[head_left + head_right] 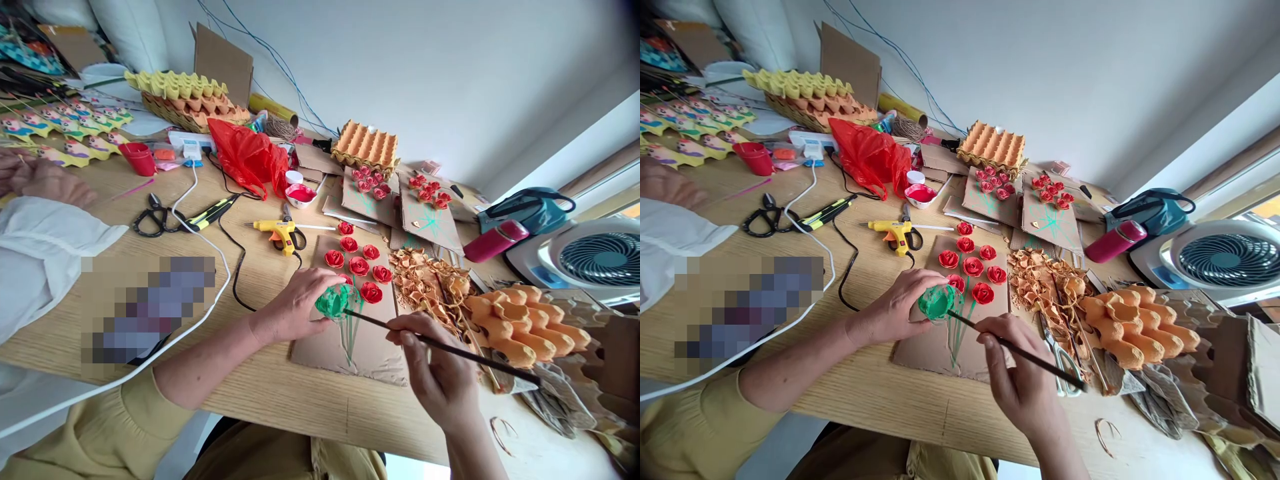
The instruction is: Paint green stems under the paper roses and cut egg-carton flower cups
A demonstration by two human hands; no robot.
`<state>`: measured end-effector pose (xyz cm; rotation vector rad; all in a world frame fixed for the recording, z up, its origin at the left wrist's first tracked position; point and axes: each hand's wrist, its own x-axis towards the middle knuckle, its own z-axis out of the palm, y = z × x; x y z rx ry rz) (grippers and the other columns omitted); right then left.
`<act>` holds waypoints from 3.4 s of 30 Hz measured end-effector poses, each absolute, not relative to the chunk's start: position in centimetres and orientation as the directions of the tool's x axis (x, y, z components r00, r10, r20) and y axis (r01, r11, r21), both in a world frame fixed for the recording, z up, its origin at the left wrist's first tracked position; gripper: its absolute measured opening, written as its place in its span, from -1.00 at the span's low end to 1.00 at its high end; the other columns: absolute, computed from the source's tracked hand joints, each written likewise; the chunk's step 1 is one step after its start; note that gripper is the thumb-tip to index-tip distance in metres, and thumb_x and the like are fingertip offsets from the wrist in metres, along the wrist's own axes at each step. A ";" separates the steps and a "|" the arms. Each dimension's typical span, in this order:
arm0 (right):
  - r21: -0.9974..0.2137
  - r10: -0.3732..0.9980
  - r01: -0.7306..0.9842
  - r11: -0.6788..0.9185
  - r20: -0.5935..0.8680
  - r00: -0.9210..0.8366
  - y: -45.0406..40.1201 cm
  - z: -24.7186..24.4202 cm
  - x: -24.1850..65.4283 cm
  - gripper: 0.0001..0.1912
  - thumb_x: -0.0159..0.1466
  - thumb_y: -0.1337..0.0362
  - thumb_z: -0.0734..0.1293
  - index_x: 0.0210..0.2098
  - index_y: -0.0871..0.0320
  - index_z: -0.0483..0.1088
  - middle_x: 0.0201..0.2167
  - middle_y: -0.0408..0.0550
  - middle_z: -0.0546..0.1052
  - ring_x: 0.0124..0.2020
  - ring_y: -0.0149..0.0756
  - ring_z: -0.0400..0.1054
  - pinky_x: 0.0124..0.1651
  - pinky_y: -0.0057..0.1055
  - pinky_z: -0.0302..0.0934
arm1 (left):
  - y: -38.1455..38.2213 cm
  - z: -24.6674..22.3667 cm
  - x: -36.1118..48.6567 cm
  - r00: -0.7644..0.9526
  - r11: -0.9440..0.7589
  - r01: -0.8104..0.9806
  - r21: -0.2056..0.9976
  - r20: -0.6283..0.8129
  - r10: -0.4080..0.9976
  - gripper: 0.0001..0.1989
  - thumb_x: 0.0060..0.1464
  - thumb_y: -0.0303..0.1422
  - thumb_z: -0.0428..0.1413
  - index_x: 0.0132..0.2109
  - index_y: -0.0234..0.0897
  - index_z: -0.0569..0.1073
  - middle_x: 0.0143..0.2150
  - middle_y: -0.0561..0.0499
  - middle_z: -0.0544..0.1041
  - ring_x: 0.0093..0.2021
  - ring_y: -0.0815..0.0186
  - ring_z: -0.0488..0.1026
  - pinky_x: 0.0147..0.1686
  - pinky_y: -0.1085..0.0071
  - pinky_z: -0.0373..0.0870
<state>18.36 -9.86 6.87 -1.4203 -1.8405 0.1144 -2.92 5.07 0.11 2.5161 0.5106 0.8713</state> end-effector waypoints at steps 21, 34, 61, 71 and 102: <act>-0.292 0.783 0.955 0.057 0.607 0.139 0.2 2.0 23.8 -0.62 0.44 0.14 0.15 -0.29 0.16 0.52 -0.32 0.03 0.65 -0.40 -0.24 0.52 -0.37 -0.44 0.25 | 5.0 0.2 -2.8 0.626 -0.785 0.295 0.545 0.510 0.590 -0.36 0.00 -0.42 0.24 0.23 -0.15 0.26 0.16 -0.14 0.44 0.18 0.03 0.38 0.20 0.09 0.29; -0.262 0.810 0.956 0.129 0.584 0.051 0.2 2.6 23.0 -0.65 0.43 0.19 0.15 -0.35 0.12 0.49 -0.35 -0.02 0.63 -0.40 -0.26 0.51 -0.34 -0.42 0.24 | 5.1 0.2 -2.9 0.624 -0.793 0.288 0.536 0.523 0.580 -0.36 0.01 -0.42 0.24 0.22 -0.17 0.24 0.16 -0.15 0.43 0.19 0.03 0.38 0.19 0.10 0.29; -0.269 0.956 0.941 0.205 0.261 -0.134 -4.0 7.0 18.1 -0.67 0.43 0.23 0.14 -0.41 0.14 0.39 -0.50 -0.09 0.53 -0.52 -0.35 0.39 -0.42 -0.42 0.08 | 5.4 0.8 -3.0 0.593 -0.803 0.268 0.533 0.565 0.573 -0.37 0.04 -0.43 0.23 0.24 -0.19 0.23 0.18 -0.16 0.43 0.21 0.04 0.37 0.17 0.13 0.29; -0.528 0.969 0.813 0.246 0.154 -0.193 -8.9 9.5 17.3 -0.67 0.45 0.29 0.18 -0.43 0.15 0.40 -0.49 -0.18 0.48 -0.54 -0.47 0.33 -0.45 -0.48 0.16 | 5.6 0.3 -2.9 0.593 -0.795 0.254 0.550 0.561 0.578 -0.34 0.00 -0.39 0.26 0.23 -0.22 0.23 0.18 -0.18 0.43 0.20 0.03 0.37 0.19 0.09 0.28; -0.464 0.783 0.836 0.294 0.619 0.069 -11.1 8.7 18.8 -0.82 0.40 0.38 0.20 -0.18 0.12 0.45 -0.36 -0.07 0.58 -0.37 -0.30 0.50 -0.31 -0.38 0.35 | 5.5 0.0 -2.9 0.602 -0.796 0.279 0.537 0.548 0.580 -0.35 0.02 -0.40 0.24 0.24 -0.19 0.23 0.20 -0.17 0.41 0.22 0.03 0.35 0.21 0.09 0.27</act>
